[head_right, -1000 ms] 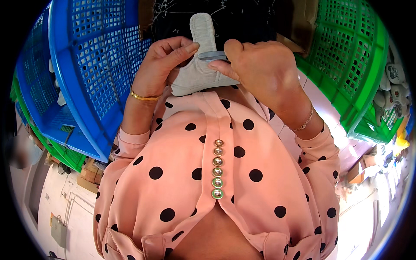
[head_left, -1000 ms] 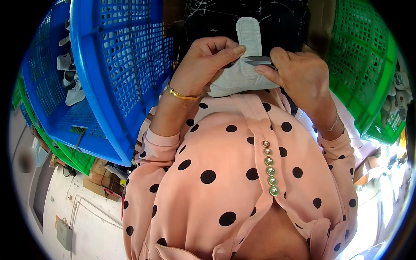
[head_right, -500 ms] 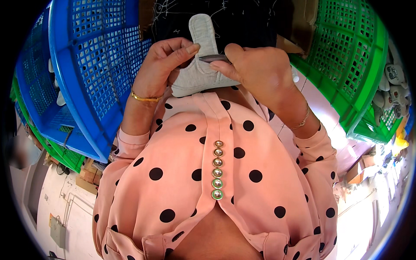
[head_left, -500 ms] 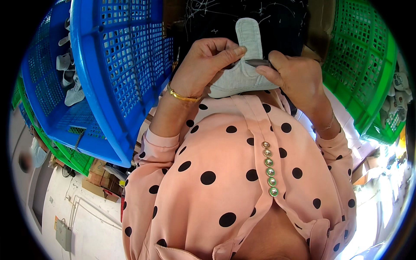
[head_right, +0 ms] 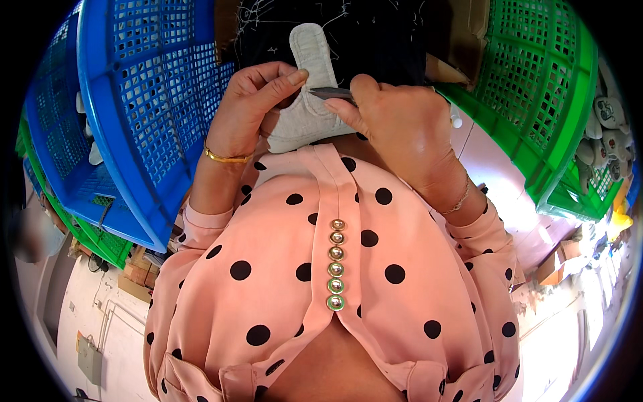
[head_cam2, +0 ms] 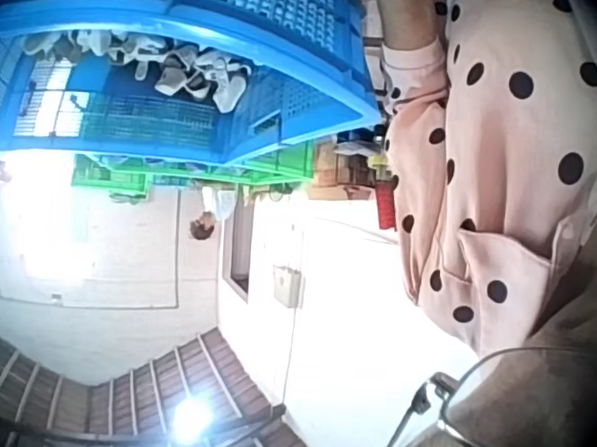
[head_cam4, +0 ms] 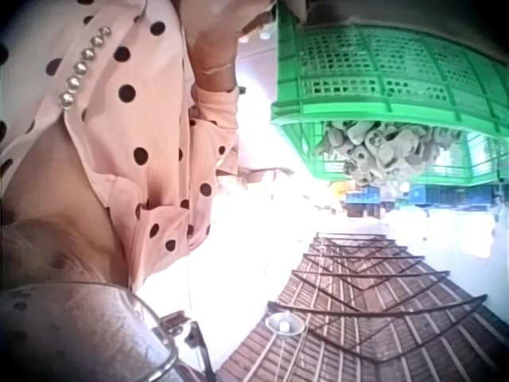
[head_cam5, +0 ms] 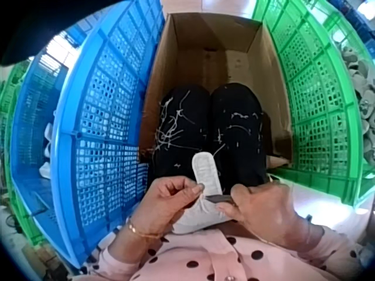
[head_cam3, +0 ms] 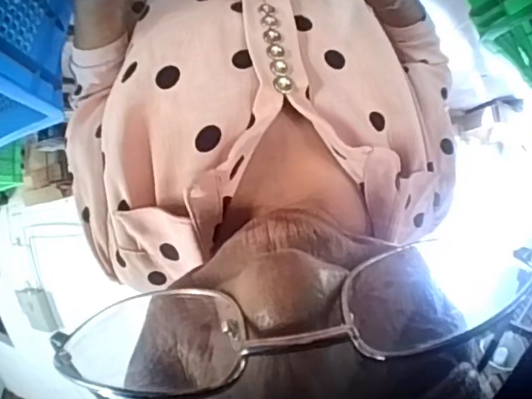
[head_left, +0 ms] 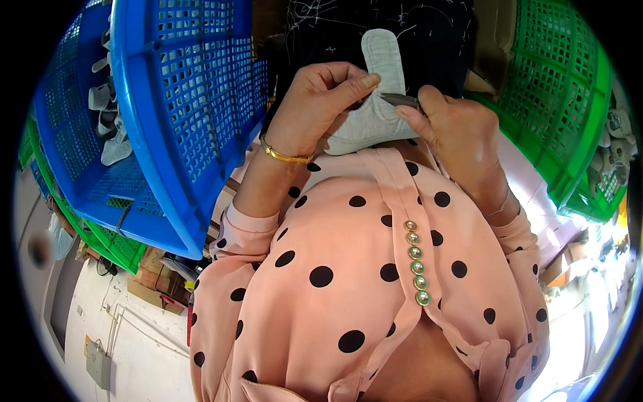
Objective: The person sits on the floor and uses scissors to trim loose threads and excess fabric from the edges and straps of small children's shoes. They handle the shoes one at a time, picking them from a blue basket, trimming them, and placing them into a cardboard box.
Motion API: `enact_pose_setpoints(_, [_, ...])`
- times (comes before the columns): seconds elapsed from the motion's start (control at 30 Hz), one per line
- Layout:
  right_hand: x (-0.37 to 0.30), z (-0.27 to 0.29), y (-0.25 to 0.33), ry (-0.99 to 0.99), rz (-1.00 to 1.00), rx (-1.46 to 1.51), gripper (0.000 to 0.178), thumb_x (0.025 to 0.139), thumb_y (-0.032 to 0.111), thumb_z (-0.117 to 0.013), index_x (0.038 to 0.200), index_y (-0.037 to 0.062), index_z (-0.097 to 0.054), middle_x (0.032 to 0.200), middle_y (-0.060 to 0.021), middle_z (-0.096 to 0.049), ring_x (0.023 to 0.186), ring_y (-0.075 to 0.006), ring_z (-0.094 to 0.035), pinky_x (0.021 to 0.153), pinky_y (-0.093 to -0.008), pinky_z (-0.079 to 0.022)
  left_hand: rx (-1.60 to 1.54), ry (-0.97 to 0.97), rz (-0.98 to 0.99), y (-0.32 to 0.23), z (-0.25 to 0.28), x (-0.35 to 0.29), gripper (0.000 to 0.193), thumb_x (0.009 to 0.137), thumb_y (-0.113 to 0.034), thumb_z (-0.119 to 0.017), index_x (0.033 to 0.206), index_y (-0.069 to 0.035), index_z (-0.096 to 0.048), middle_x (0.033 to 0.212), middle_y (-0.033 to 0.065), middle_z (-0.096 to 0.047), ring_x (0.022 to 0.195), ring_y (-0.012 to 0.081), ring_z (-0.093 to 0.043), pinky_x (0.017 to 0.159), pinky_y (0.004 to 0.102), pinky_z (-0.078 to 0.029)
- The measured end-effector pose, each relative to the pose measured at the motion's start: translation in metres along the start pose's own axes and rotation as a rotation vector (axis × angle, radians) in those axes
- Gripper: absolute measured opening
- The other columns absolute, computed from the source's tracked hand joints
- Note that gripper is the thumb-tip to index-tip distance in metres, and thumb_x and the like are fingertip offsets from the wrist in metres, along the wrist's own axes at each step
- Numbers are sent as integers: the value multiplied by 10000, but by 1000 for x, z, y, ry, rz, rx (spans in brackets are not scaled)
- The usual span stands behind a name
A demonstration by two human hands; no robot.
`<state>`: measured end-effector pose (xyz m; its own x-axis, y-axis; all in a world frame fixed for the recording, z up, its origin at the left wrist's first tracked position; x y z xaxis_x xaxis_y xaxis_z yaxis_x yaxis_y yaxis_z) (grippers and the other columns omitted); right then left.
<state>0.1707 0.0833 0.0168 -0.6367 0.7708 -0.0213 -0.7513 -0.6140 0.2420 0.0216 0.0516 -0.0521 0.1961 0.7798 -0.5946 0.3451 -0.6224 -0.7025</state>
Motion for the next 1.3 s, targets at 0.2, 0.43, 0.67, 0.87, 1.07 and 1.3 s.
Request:
enact_pose_setpoints(0.2, [0, -4, 2, 4, -2, 28, 456, 830, 499, -655, 639, 128, -473, 431, -35, -474, 369, -187, -513, 356, -284, -391, -36, -1, -4, 0, -1, -1, 144, 892, -163, -690, 885, -20, -697, 722, -36, -600, 640, 16, -481, 544, 153, -338])
enact_pose_setpoints(0.43, [-1, -4, 2, 3, -9, 22, 454, 831, 495, -657, 636, 127, -475, 428, -34, -469, 369, -188, -513, 358, -284, -390, -46, -2, -8, -2, -3, -2, 152, 886, -165, -697, 887, -14, -699, 721, -31, -605, 646, 16, -488, 549, 153, -346])
enact_pose_setpoints(0.67, [3, -3, 3, -3, 8, 26, 459, 831, 491, -658, 631, 122, -473, 433, -37, -468, 375, -202, -516, 362, -298, -390, -95, -18, 18, 4, -1, 0, 178, 888, -190, -702, 879, -12, -704, 709, -12, -621, 607, 27, -508, 525, 162, -368])
enact_pose_setpoints(0.87, [-1, -24, -31, 220, -227, 667, 458, 894, 479, -612, 773, 39, -576, 572, -65, -548, 501, -198, -528, 488, -290, -416, 21, -18, 9, 10, 0, 1, 147, 918, -161, -657, 913, -15, -675, 725, -48, -584, 601, -9, -440, 486, 152, -296])
enact_pose_setpoints(1.07, [12, -40, -37, 368, -466, 1197, 336, 938, 334, -606, 892, 1, -589, 703, 20, -478, 662, -59, -420, 580, -230, -395, 257, 74, -81, -10, -15, 1, 141, 920, -150, -656, 952, -13, -665, 822, -23, -619, 681, 15, -521, 573, 155, -397])
enact_pose_setpoints(1.3, [16, -48, -26, 368, -562, 1407, 286, 950, 288, -601, 892, 8, -598, 695, 48, -462, 630, -24, -400, 550, -195, -365, 996, -140, -891, -57, -31, -29, 294, 702, -51, -793, 978, -68, -693, 993, 51, -650, 891, 174, -602, 743, 278, -490])
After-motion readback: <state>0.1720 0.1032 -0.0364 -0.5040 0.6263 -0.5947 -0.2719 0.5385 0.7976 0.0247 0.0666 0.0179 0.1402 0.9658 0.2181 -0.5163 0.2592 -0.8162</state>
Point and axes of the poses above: each hand's wrist, its own x-axis towards the middle knuckle, its own z-axis out of the back of the hand, y = z × x, the point moved 7 cm from there along x, towards the middle knuckle
